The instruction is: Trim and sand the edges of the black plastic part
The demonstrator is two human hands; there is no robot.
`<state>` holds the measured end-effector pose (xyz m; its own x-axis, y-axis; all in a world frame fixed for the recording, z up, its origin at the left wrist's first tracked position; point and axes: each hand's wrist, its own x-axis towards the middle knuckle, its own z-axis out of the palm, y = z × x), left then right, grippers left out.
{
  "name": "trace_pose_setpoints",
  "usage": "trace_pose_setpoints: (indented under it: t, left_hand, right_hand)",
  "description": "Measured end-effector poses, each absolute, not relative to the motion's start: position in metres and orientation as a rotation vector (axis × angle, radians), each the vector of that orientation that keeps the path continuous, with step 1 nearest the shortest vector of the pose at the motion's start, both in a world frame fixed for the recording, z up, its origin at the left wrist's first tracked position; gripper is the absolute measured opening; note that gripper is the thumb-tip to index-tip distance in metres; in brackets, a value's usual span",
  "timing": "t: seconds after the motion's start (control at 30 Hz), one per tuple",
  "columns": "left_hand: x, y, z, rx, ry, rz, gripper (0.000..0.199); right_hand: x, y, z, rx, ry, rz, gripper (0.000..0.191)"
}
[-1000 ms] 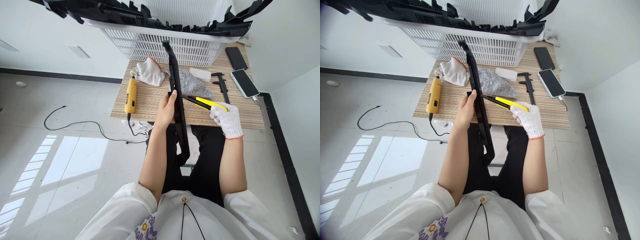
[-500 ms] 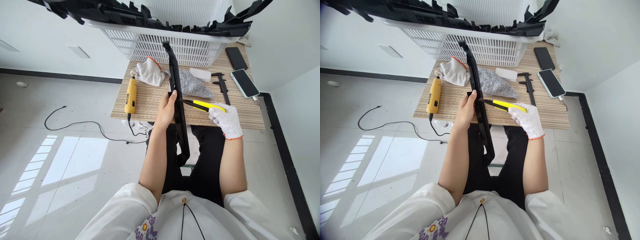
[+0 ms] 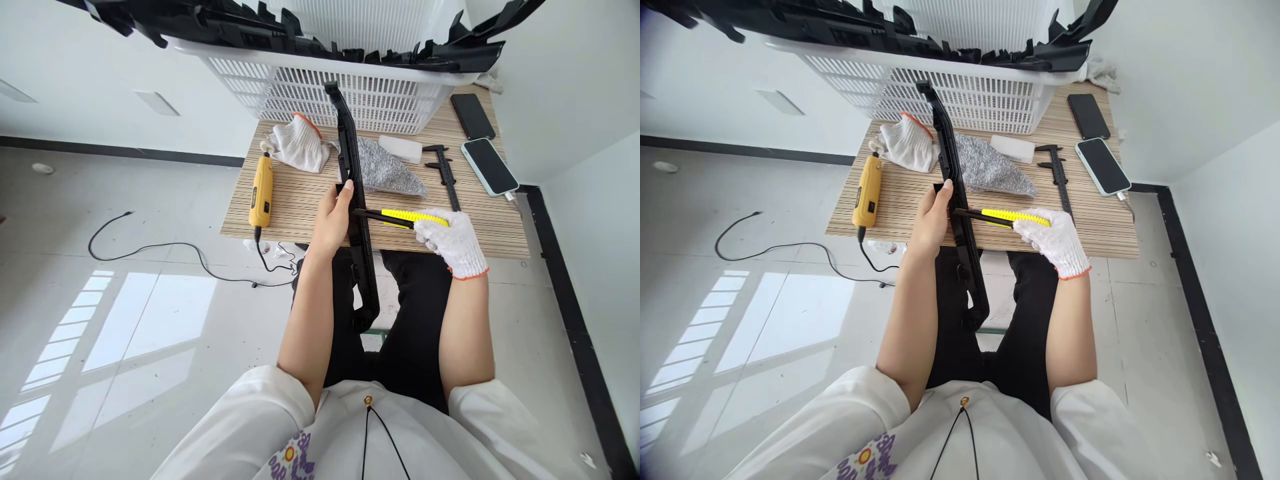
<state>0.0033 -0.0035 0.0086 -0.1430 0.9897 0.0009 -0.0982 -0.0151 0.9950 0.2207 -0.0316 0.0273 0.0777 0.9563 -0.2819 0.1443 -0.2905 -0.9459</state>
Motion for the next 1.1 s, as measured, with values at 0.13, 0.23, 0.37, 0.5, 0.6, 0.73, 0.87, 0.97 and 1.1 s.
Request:
trace_pose_setpoints:
  t: [0.13, 0.23, 0.37, 0.5, 0.6, 0.73, 0.87, 0.97, 1.1]
  left_hand:
    - [0.0033, -0.0032, 0.0082, 1.046, 1.228, 1.356, 0.041]
    - [0.0031, -0.0031, 0.0077, 1.062, 1.227, 1.368, 0.041]
    - [0.0035, -0.0032, 0.0077, 1.035, 1.203, 1.340, 0.040]
    - [0.0040, -0.0031, 0.0084, 1.035, 1.182, 1.335, 0.040]
    - [0.0042, -0.0031, 0.0089, 1.043, 1.199, 1.346, 0.040]
    - [0.0041, -0.0033, 0.0093, 1.026, 1.201, 1.324, 0.038]
    - [0.0035, -0.0031, 0.0083, 1.043, 1.207, 1.340, 0.037]
    - [0.0033, -0.0028, 0.0077, 1.052, 1.212, 1.345, 0.036]
    - [0.0032, -0.0024, 0.0076, 1.043, 1.204, 1.347, 0.038]
  right_hand:
    - [0.2204, -0.0311, 0.0276, -1.556, -1.081, 1.236, 0.031]
    - [0.2200, -0.0312, 0.0280, -1.581, -1.117, 1.281, 0.032]
    - [0.2200, -0.0310, 0.0272, -1.571, -1.075, 1.218, 0.029]
    - [0.2208, -0.0310, 0.0274, -1.573, -1.109, 1.283, 0.028]
    - [0.2207, -0.0306, 0.0274, -1.575, -1.121, 1.309, 0.030]
    - [0.2203, -0.0301, 0.0272, -1.537, -1.068, 1.232, 0.023]
    - [0.2197, -0.0309, 0.0291, -1.570, -1.150, 1.327, 0.029]
    - [0.2193, -0.0308, 0.0289, -1.573, -1.112, 1.263, 0.028]
    - [0.2196, -0.0307, 0.0278, -1.562, -1.096, 1.247, 0.027]
